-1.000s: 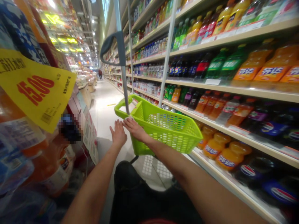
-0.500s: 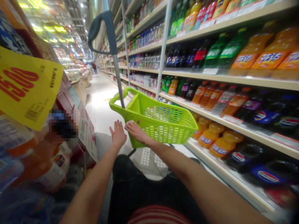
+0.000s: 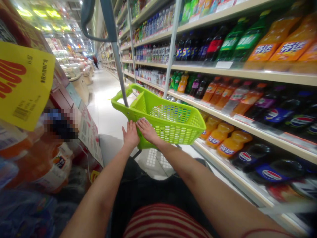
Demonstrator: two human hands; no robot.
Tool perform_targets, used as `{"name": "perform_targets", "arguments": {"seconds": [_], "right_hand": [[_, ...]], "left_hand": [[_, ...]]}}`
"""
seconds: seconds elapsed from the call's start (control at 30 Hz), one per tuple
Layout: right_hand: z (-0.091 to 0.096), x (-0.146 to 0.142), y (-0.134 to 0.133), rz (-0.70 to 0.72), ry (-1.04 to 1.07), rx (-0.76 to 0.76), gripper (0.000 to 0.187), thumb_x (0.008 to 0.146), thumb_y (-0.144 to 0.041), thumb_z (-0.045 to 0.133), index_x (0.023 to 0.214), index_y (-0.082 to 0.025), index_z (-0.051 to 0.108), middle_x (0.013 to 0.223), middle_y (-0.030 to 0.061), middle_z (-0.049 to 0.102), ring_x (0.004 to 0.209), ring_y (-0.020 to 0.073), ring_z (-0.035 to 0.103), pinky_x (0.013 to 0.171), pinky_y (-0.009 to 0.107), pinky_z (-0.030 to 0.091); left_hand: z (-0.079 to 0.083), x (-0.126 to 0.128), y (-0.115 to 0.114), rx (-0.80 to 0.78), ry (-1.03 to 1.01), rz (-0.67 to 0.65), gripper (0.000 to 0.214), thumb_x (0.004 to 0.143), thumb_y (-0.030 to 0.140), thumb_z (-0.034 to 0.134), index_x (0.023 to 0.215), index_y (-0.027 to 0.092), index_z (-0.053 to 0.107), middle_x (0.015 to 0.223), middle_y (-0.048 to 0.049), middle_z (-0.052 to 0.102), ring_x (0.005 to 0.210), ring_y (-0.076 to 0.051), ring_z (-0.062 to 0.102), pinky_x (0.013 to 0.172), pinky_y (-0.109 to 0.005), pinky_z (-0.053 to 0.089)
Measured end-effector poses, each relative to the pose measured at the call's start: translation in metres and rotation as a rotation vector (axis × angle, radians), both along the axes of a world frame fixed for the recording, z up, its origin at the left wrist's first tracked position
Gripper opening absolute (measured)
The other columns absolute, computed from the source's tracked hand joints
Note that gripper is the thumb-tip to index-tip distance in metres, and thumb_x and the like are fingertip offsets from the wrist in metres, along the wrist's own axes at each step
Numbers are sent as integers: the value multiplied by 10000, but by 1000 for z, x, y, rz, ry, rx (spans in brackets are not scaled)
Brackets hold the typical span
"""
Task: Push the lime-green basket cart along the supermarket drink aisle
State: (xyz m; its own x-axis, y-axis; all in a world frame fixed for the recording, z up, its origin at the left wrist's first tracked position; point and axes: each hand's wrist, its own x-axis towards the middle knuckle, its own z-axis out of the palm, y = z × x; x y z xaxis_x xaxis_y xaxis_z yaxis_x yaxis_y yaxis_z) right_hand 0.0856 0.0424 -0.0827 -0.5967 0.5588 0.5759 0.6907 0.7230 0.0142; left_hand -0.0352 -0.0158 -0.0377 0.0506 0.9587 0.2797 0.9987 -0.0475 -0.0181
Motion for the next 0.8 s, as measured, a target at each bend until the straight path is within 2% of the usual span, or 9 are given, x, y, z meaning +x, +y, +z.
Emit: {"name": "perform_targets", "arguments": {"seconds": [0.07,0.13,0.23,0.33,0.43,0.53,0.7,0.8], "right_hand": [[-11,10,-5,-5,-15,-31,465,819,-34,324,1262,-73,456,1339,153,427,1316,219,252,1058,458,279],[-11,21,-8,12,-2,-33,479,814,-22,307,1265,-84,457,1337,148,430,1320,209,243,1054,454,286],[7,31,-10,33,74,38,515,815,-7,277,1294,-122,425,1375,113,387,1340,179,180,1073,443,251],[31,35,-6,-13,127,99,534,811,3,274,1318,-121,390,1407,101,335,1349,177,137,1085,434,224],[36,38,-1,-66,94,66,509,814,-9,302,1305,-96,404,1393,122,354,1343,191,165,1080,435,234],[18,43,0,-83,49,12,489,816,-25,329,1292,-91,421,1377,136,373,1332,203,209,1070,445,252],[-27,61,-9,-91,36,-34,466,818,-36,349,1267,-104,454,1341,144,424,1307,213,277,1040,457,302],[-34,74,-19,-79,62,-45,471,820,-32,336,1270,-111,452,1336,141,433,1307,204,278,1037,453,310]], "left_hand": [[-6,3,-3,-8,5,-7,688,708,158,392,1371,66,236,1469,-122,176,1357,-237,110,1075,-526,90],[-11,5,-4,-5,12,-6,682,709,150,390,1370,72,243,1469,-120,179,1357,-228,114,1076,-520,87],[-14,10,-2,7,20,18,688,705,137,385,1372,68,235,1469,-118,176,1357,-222,115,1075,-519,92],[-10,20,0,11,30,21,684,708,135,377,1371,53,232,1468,-126,178,1358,-230,109,1073,-524,102],[-6,34,-1,-3,46,-13,674,720,137,369,1374,56,227,1469,-123,176,1356,-233,119,1073,-522,115],[-7,46,-6,-31,65,-54,678,726,152,382,1380,74,219,1472,-109,172,1356,-229,120,1074,-521,117],[-23,56,-16,-70,74,-102,670,724,156,388,1374,75,244,1468,-122,182,1352,-238,138,1073,-525,119],[-28,63,-20,-72,68,-119,667,724,149,383,1372,71,247,1466,-120,192,1350,-242,144,1071,-528,121]]}}
